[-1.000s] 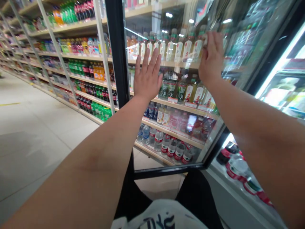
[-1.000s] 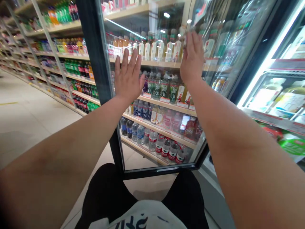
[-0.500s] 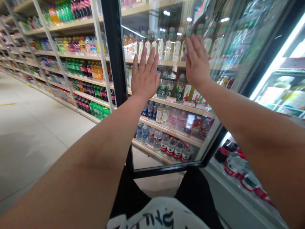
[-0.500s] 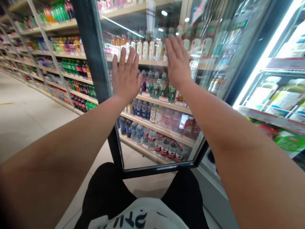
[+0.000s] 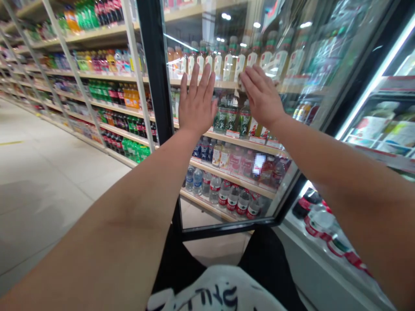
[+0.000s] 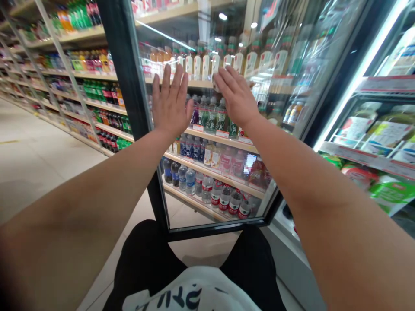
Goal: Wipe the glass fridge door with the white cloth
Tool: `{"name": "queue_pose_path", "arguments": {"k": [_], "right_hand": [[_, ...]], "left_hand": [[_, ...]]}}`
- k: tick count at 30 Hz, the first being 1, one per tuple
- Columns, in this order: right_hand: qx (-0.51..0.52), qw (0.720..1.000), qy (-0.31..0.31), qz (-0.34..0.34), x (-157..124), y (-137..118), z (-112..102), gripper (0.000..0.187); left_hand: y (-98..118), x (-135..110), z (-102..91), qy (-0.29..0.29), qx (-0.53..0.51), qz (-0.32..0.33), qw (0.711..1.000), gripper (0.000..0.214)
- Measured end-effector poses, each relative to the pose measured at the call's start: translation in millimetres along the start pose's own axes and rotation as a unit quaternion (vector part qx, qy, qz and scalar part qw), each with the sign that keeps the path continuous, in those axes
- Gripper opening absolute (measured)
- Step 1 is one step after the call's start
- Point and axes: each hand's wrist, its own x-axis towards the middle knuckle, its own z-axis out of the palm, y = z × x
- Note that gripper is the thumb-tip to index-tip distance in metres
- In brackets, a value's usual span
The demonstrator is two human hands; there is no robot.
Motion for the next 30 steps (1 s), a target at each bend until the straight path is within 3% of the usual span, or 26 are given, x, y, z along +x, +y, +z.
{"name": "queue_pose_path", "arguments": {"k": [5,7,10,11,12,15,17,22,27,30], "right_hand": [[-0.055,0.992,0.076,0.084,3,3,-6,0.058],[-0.049,0.998,0.028,0.038,-1,-3,-6,0.057],[-0.004,0.99,-0.099,-0.099,-5,-11,-6,0.052],[0.002,0.988,-0.109,-0.11,-4,-11,-6,0.051],[-0.001,0.992,-0.091,-0.091,-2,-10,-6,0.051],[-0.03,0.998,0.034,0.051,3,-7,-7,0.058],[-0.035,0.993,0.066,0.088,3,-8,-6,0.062],[0.05,0.997,-0.048,-0.026,2,-6,-3,0.057],[0.027,0.996,0.065,0.051,7,-2,5,0.065],[-0.001,0.999,0.0,-0.042,5,-12,8,0.062]], "left_hand": [[1,-1,-0.6,0.007,-0.012,0.002,1.0,0.077],[3,-2,-2.9,0.012,-0.017,0.0,1.0,0.077],[3,-3,-6.1,0.005,-0.009,0.001,1.0,0.077],[3,-3,-6.4,0.003,-0.004,0.001,1.0,0.076],[3,-2,-6.2,0.001,0.001,0.0,1.0,0.076],[2,-1,-3.7,0.005,0.017,-0.004,1.0,0.076],[3,-1,-2.9,0.006,0.029,-0.005,1.0,0.075],[5,-3,-5.4,-0.001,0.035,-0.006,0.999,0.075],[6,-2,-7.0,-0.006,0.002,-0.012,1.0,0.075],[6,-2,-11.4,-0.008,-0.011,-0.009,1.0,0.075]]}}
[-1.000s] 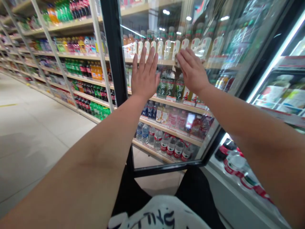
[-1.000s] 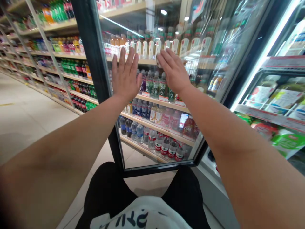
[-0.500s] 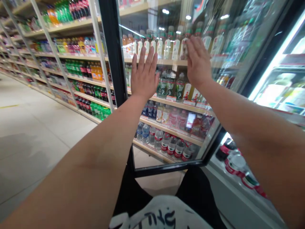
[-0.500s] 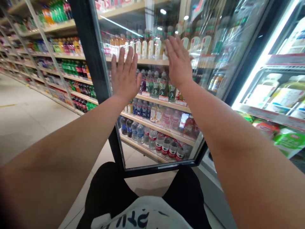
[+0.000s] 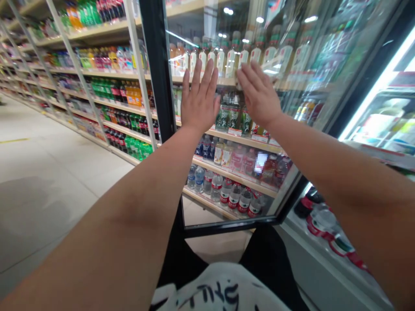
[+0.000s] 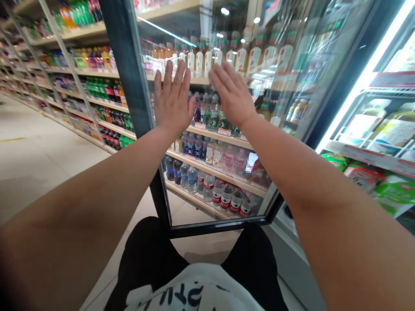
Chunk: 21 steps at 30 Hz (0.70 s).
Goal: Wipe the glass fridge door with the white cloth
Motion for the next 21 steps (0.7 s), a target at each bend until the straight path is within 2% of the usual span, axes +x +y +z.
{"name": "queue_pose_path", "arguments": {"k": [2,3,5,8,10,13,15,16,19,20,21], "right_hand": [[-0.011,0.997,-0.046,-0.068,2,-1,-2,0.059],[-0.021,0.996,-0.041,-0.073,4,2,-3,0.058],[-0.044,0.999,0.025,-0.017,8,12,-5,0.059],[-0.069,0.987,0.121,0.076,3,19,-3,0.063],[-0.075,0.99,0.106,0.058,-6,12,1,0.063],[-0.068,0.997,0.0,-0.021,-17,-3,2,0.056],[-0.066,0.996,-0.035,-0.039,-16,-4,-3,0.054],[-0.067,0.997,-0.022,-0.026,-14,-2,-5,0.054],[-0.082,0.992,0.072,0.064,-12,8,-9,0.06],[-0.089,0.99,0.082,0.076,-15,9,-9,0.062],[-0.094,0.991,0.068,0.063,-18,9,-9,0.061]], "left_hand": [[0,-1,-2.3,-0.001,-0.001,0.004,1.0,0.075],[0,-1,-2.6,-0.001,-0.001,0.006,1.0,0.075],[0,-2,-1.0,0.004,0.004,0.011,1.0,0.074],[-1,-2,3.0,0.019,0.015,0.015,1.0,0.072],[-2,-2,3.8,0.02,0.011,0.013,1.0,0.071],[-3,-2,2.2,0.018,-0.012,0.015,1.0,0.069],[-4,-2,1.4,0.023,-0.02,0.019,0.999,0.069],[-4,-2,1.4,0.025,-0.021,0.02,0.999,0.07],[-4,-1,2.2,0.023,-0.023,0.014,0.999,0.071],[-4,-1,2.6,0.022,-0.026,0.012,0.999,0.071],[-3,-1,3.0,0.021,-0.032,0.013,0.999,0.07]]}}
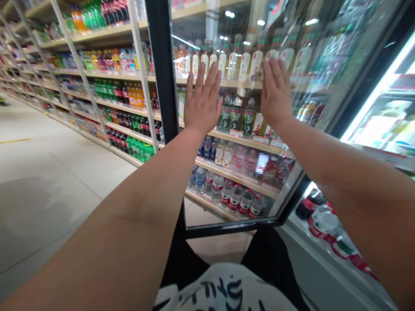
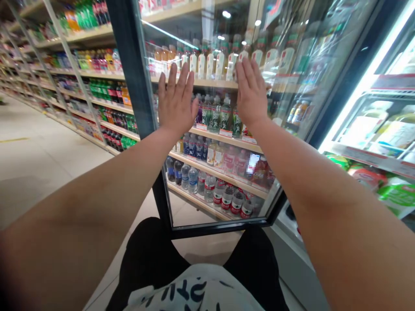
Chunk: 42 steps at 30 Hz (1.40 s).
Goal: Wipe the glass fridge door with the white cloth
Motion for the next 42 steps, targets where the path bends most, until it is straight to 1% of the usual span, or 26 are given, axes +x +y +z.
{"name": "queue_pose_path", "arguments": {"k": [1,3,4,5,6,10,11,12,15,16,17,20,21,22,25,26,27,28,31,32,33,36,37,38,41,42], "right_hand": [[-0.002,0.999,-0.033,-0.039,-4,0,-1,0.06],[0.002,0.982,-0.12,-0.142,-11,-2,-4,0.056],[0.002,0.972,-0.154,-0.178,-12,-2,-6,0.056],[0.001,0.966,-0.173,-0.192,-13,-2,-9,0.056],[-0.005,0.967,-0.174,-0.184,-12,-2,-11,0.056],[-0.032,0.991,-0.107,-0.08,-8,-9,-10,0.061],[-0.032,0.99,-0.109,-0.08,-8,-13,-9,0.062],[-0.028,0.987,-0.125,-0.098,-7,-17,-8,0.063],[-0.006,0.966,-0.193,-0.171,-4,-24,-5,0.061],[-0.001,0.966,-0.193,-0.17,-2,-23,-5,0.06],[0.001,0.972,-0.18,-0.151,0,-21,-4,0.06],[-0.001,0.992,-0.106,-0.068,2,-17,-1,0.06],[-0.002,0.994,-0.094,-0.06,1,-18,0,0.06],[-0.001,0.993,-0.098,-0.072,-1,-20,1,0.061],[0.009,0.973,-0.164,-0.161,-2,-27,2,0.062],[0.013,0.967,-0.181,-0.181,-1,-29,2,0.063],[0.014,0.966,-0.182,-0.183,1,-29,2,0.063],[0.015,0.972,-0.167,-0.164,3,-29,2,0.064],[0.013,0.994,-0.09,-0.069,8,-31,3,0.065],[0.012,0.995,-0.081,-0.056,8,-33,3,0.064],[0.01,0.994,-0.089,-0.061,8,-37,4,0.063],[0.0,0.98,-0.153,-0.127,5,-47,5,0.063],[-0.005,0.977,-0.16,-0.137,6,-49,5,0.063],[-0.008,0.979,-0.155,-0.133,7,-49,4,0.063],[-0.011,0.992,-0.1,-0.073,10,-45,5,0.064],[-0.008,0.994,-0.092,-0.064,10,-44,5,0.065]], "left_hand": [[0,0,0.3,0.001,-0.006,0.001,1.0,0.07],[0,0,0.9,0.008,-0.014,0.005,1.0,0.07],[-1,0,1.2,0.011,-0.013,0.008,1.0,0.07],[-1,0,1.4,0.012,-0.008,0.01,1.0,0.07],[-2,0,1.7,0.013,-0.002,0.01,1.0,0.07],[-3,0,1.9,0.009,0.019,0.008,1.0,0.07],[-3,0,1.8,0.006,0.023,0.008,1.0,0.07],[-2,0,1.6,0.003,0.027,0.008,1.0,0.07],[-1,0,0.7,0.0,0.028,0.008,1.0,0.069],[-1,0,0.3,0.002,0.024,0.008,1.0,0.068],[-1,0,0.0,0.003,0.02,0.007,1.0,0.068],[0,0,-0.6,0.003,0.014,0.007,1.0,0.069],[0,0,-0.6,0.002,0.015,0.008,1.0,0.069],[0,0,-0.4,0.002,0.015,0.011,1.0,0.069],[-2,-1,0.8,0.011,0.018,0.018,1.0,0.067],[-3,-1,1.3,0.015,0.019,0.018,1.0,0.066],[-4,-1,1.7,0.018,0.021,0.019,0.999,0.066],[-5,-1,2.1,0.02,0.023,0.02,0.999,0.066],[-6,-1,2.8,0.023,0.032,0.028,0.999,0.066],[-7,-1,3.0,0.024,0.032,0.03,0.999,0.066],[-7,-1,3.2,0.026,0.031,0.031,0.999,0.066],[-7,-2,3.0,0.029,0.018,0.027,0.999,0.067],[-6,-2,2.5,0.028,0.013,0.026,0.999,0.067],[-6,-2,2.0,0.025,0.007,0.024,0.999,0.067],[-4,-2,-0.1,0.015,-0.011,0.021,1.0,0.068],[-4,-2,-0.5,0.015,-0.014,0.022,1.0,0.068]]}}
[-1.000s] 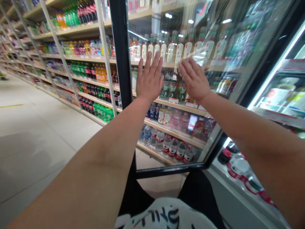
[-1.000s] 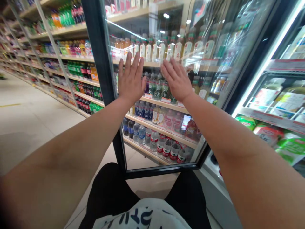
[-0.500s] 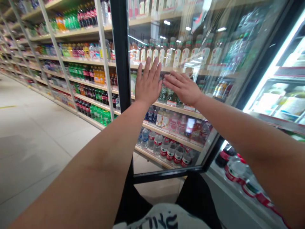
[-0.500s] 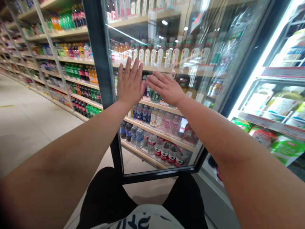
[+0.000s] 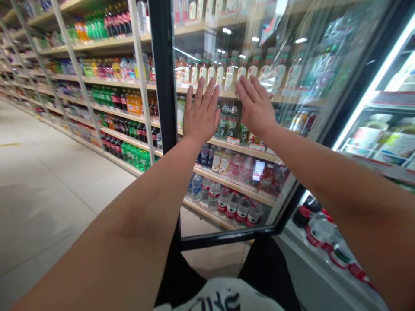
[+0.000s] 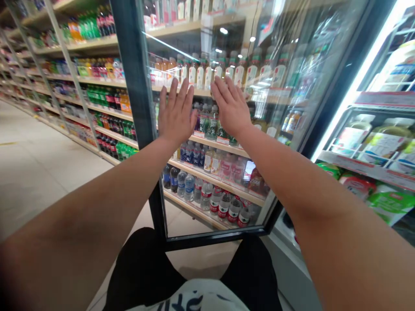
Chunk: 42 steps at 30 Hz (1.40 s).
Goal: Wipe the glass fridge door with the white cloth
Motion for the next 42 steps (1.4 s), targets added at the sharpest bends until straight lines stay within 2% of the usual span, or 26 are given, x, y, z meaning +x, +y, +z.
{"name": "queue_pose_path", "arguments": {"k": [4,5,9,10,12,14,16,17,20,22,25,27,28,31,33,37,38,39,42], "right_hand": [[0.01,0.997,-0.036,-0.069,3,4,1,0.066],[0.012,0.997,-0.035,-0.067,5,7,1,0.065],[0.022,0.994,0.067,0.079,8,24,1,0.061],[0.026,0.992,0.083,0.094,6,26,2,0.061],[0.035,0.996,0.061,0.052,-1,25,3,0.062],[0.042,0.999,-0.007,-0.033,-6,22,3,0.063],[0.042,0.995,-0.045,-0.073,-6,22,2,0.062],[0.04,0.997,-0.038,-0.061,-4,23,1,0.061],[0.033,0.997,0.044,0.047,-1,28,2,0.059],[0.032,0.996,0.06,0.063,-3,26,6,0.061],[0.041,0.998,-0.003,-0.049,-9,22,8,0.061],[0.048,0.994,-0.023,-0.094,-9,27,6,0.062],[0.049,0.995,-0.013,-0.085,-8,31,5,0.063],[0.039,0.997,0.057,0.022,-8,44,3,0.064],[0.034,0.996,0.066,0.046,-11,43,4,0.061],[0.038,0.996,-0.016,-0.084,-16,32,5,0.058],[0.04,0.995,-0.015,-0.09,-15,31,5,0.058],[0.041,0.997,0.002,-0.071,-13,33,4,0.058],[0.042,0.994,0.087,0.044,-9,38,4,0.061]], "left_hand": [[1,0,-0.1,0.003,0.014,0.0,1.0,0.067],[0,0,0.2,0.002,0.019,-0.001,1.0,0.067],[-1,-1,1.4,0.005,0.026,0.005,1.0,0.067],[-1,-1,1.7,0.007,0.026,0.006,1.0,0.067],[-2,0,2.3,0.009,0.029,0.006,1.0,0.067],[-2,0,2.6,0.004,0.032,0.002,0.999,0.067],[-2,0,2.4,-0.002,0.029,0.0,1.0,0.067],[-2,0,2.1,-0.004,0.023,-0.001,1.0,0.068],[0,0,0.6,-0.01,0.008,-0.006,1.0,0.069],[1,0,-0.5,-0.018,0.013,-0.01,1.0,0.07],[2,0,-1.7,-0.027,0.032,-0.014,0.999,0.072],[2,1,-2.3,-0.032,0.037,-0.019,0.999,0.074],[3,1,-2.4,-0.034,0.036,-0.024,0.998,0.076],[3,2,-2.3,-0.036,0.026,-0.034,0.998,0.08],[3,2,-1.9,-0.031,0.017,-0.032,0.999,0.077],[3,2,-1.2,-0.024,-0.001,-0.024,0.999,0.071],[3,2,-1.3,-0.026,-0.007,-0.025,0.999,0.071],[3,1,-1.4,-0.028,-0.012,-0.028,0.999,0.072],[3,1,-1.5,-0.027,-0.019,-0.028,0.999,0.072]]}}
